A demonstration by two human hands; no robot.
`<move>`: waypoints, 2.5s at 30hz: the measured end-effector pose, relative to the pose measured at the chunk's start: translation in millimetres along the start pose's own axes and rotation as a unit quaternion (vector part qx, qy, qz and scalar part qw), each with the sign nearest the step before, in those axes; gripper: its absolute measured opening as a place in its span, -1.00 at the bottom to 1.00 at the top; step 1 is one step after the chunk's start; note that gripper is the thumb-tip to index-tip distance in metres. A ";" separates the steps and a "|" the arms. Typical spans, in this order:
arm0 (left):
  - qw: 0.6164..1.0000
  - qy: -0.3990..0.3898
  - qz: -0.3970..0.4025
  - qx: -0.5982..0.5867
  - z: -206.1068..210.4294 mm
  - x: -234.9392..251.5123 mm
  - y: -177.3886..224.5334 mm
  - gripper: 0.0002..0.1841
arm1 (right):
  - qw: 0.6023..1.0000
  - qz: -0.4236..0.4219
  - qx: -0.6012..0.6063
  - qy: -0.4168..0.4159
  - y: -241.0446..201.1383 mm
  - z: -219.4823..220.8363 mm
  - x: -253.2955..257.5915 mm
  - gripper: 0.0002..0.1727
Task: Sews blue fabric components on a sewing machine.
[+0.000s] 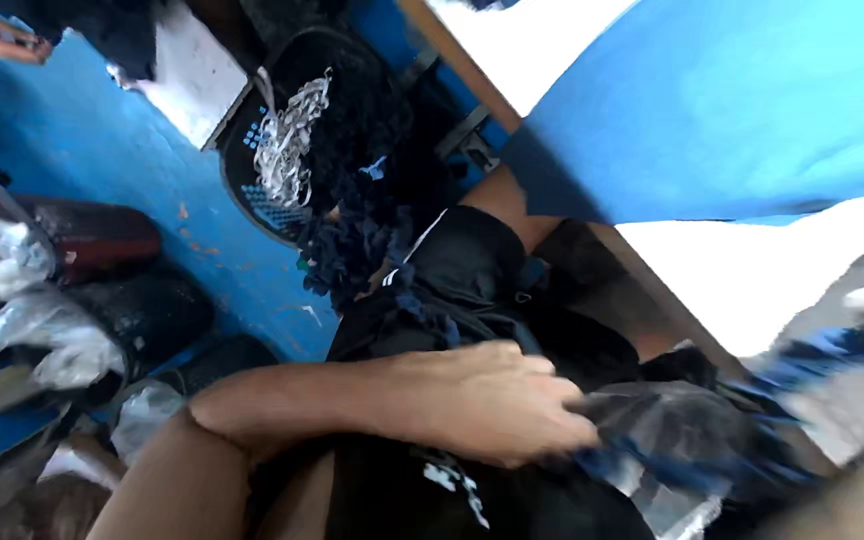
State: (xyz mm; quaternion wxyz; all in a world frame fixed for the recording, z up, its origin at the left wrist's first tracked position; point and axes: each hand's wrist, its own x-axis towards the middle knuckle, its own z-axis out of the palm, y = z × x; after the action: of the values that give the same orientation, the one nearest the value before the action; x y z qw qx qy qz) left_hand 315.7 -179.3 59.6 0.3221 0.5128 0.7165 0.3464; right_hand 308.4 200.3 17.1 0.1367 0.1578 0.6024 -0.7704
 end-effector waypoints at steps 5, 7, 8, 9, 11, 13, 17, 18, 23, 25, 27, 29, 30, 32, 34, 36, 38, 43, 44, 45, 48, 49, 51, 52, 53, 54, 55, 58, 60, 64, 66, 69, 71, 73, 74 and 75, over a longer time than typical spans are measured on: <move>0.981 0.138 0.020 0.138 -50.6 47.4 -24.1 -0.66 | 0.936 -0.087 -0.285 0.189 -22.5 74.5 19.8 -0.68; 0.958 0.246 0.078 0.122 -73.6 93.7 -37.3 -0.75 | 0.914 -0.105 -0.325 0.219 -20.1 81.9 18.7 -0.71; 0.951 0.271 0.091 0.119 -81.8 118.7 -47.5 -0.74 | 0.905 -0.108 -0.341 0.230 -17.2 82.0 17.9 -0.70; 0.948 0.276 0.082 0.135 -88.6 142.3 -59.8 -0.69 | 0.895 -0.107 -0.355 0.247 -15.2 82.0 18.2 -0.69; 0.946 0.246 0.012 0.210 -94.9 177.7 -80.9 -0.38 | 0.881 -0.100 -0.369 0.279 -12.8 82.6 20.3 -0.65; 0.936 0.229 -0.034 0.264 -92.9 195.4 -95.8 -0.25 | 0.872 -0.099 -0.371 0.305 -11.9 82.5 23.1 -0.65; 0.951 0.239 -0.022 0.195 -91.1 188.1 -101.6 -0.75 | 0.897 -0.100 -0.304 0.306 -5.9 76.7 26.8 -0.72; 0.959 0.233 -0.035 0.156 -94.8 186.0 -101.5 -0.75 | 0.910 -0.095 -0.271 0.299 -6.2 76.3 27.2 -0.72; 0.944 0.241 -0.087 0.210 -140.9 179.5 -98.8 -0.71 | 0.918 -0.101 -0.252 0.290 -16.0 72.3 34.5 -0.73; 0.896 0.248 -0.115 0.351 -154.9 182.0 -94.6 -0.62 | 0.889 -0.124 -0.310 0.312 -16.3 73.5 38.3 -0.69; 0.881 0.260 -0.046 0.392 -159.0 193.8 -89.4 -0.58 | 0.845 -0.159 -0.388 0.333 -15.4 76.7 43.0 -0.73; 0.911 0.225 0.094 0.333 -153.7 211.4 -89.7 -0.55 | 0.797 -0.184 -0.465 0.339 -14.1 81.7 46.0 -0.79; 0.924 0.184 0.142 0.304 -149.4 219.8 -94.6 -0.50 | 0.778 -0.191 -0.495 0.337 -12.5 84.8 47.0 -0.80; 0.929 0.121 0.159 0.312 -144.0 231.3 -106.1 -0.47 | 0.754 -0.190 -0.530 0.337 -9.4 90.4 48.1 -0.83; 0.925 0.108 0.144 0.334 -143.1 233.5 -114.6 -0.53 | 0.741 -0.197 -0.545 0.339 -5.8 93.3 48.4 -0.83; 0.926 0.114 0.139 0.333 -143.0 231.7 -121.1 -0.57 | 0.742 -0.199 -0.541 0.342 -2.5 94.8 47.7 -0.76; 0.928 0.117 0.131 0.327 -142.6 230.3 -125.0 -0.57 | 0.752 -0.190 -0.531 0.341 -1.3 94.6 47.4 -0.63; 0.949 0.125 0.098 0.271 -141.4 232.5 -128.4 -0.57 | 0.775 -0.173 -0.501 0.344 -5.8 92.3 45.5 -0.68; 0.953 0.126 0.089 0.262 -141.7 233.8 -127.4 -0.58 | 0.797 -0.161 -0.474 0.339 -9.5 92.5 43.1 -0.70; 0.954 0.130 0.083 0.258 -141.7 235.8 -126.5 -0.60 | 0.823 -0.147 -0.435 0.335 -13.0 92.7 40.9 -0.72; 0.949 0.152 0.082 0.263 -139.9 242.3 -125.8 -0.64 | 0.887 -0.111 -0.319 0.315 -18.3 92.4 36.2 -0.80; 0.946 0.156 0.087 0.270 -139.6 244.2 -126.2 -0.68 | 0.893 -0.108 -0.306 0.312 -17.5 92.1 36.2 -0.80; 0.942 0.161 0.107 0.275 -139.4 246.3 -126.7 -0.75 | 0.877 -0.111 -0.345 0.317 -12.7 92.0 38.2 -0.79; 0.940 0.163 0.127 0.271 -139.5 246.9 -126.7 -0.77 | 0.858 -0.114 -0.387 0.317 -10.7 92.3 38.8 -0.78; 0.938 0.158 0.152 0.267 -140.0 247.2 -126.8 -0.78 | 0.842 -0.116 -0.424 0.313 -9.6 92.3 38.6 -0.75; 0.936 0.147 0.180 0.265 -140.8 246.9 -127.0 -0.76 | 0.833 -0.124 -0.441 0.310 -8.6 92.4 38.6 -0.73; 0.935 0.128 0.200 0.265 -141.5 245.9 -127.0 -0.72 | 0.832 -0.129 -0.442 0.311 -8.3 92.3 38.4 -0.73; 0.932 0.093 0.207 0.284 -141.3 241.7 -127.0 -0.68 | 0.872 -0.118 -0.365 0.305 -10.4 91.1 35.9 -0.71; 0.931 0.103 0.202 0.285 -140.6 240.6 -128.5 -0.72 | 0.897 -0.100 -0.305 0.303 -12.7 90.5 35.2 -0.64; 0.940 0.108 0.199 0.257 -143.2 242.4 -132.5 -0.74 | 0.890 -0.091 -0.316 0.317 -14.5 89.7 32.9 -0.50; 0.951 0.099 0.185 0.228 -145.5 242.4 -134.6 -0.73 | 0.884 -0.079 -0.321 0.331 -15.1 89.1 32.7 -0.51; 0.959 0.095 0.176 0.201 -146.8 241.8 -138.9 -0.74 | 0.854 -0.098 -0.379 0.343 -14.1 86.1 34.8 -0.64; 0.960 0.095 0.176 0.198 -146.5 241.8 -141.5 -0.74 | 0.803 -0.141 -0.463 0.347 -12.0 87.9 36.3 -0.72; 0.959 0.094 0.177 0.201 -147.1 241.5 -142.6 -0.73 | 0.743 -0.183 -0.545 0.343 -9.4 94.0 40.8 -0.72; 0.958 0.091 0.176 0.206 -147.8 241.1 -142.2 -0.71 | 0.724 -0.188 -0.575 0.332 -7.8 98.1 43.2 -0.71; 0.959 0.087 0.171 0.209 -148.2 240.4 -141.1 -0.69 | 0.711 -0.183 -0.602 0.313 -5.6 101.7 44.3 -0.70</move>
State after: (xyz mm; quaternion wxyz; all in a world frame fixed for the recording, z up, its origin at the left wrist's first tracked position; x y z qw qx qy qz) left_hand 58.4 -6.6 -0.7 0.0798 0.6518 0.6996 0.2818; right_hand 257.8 101.9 26.8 -0.1376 0.1607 0.9641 -0.1603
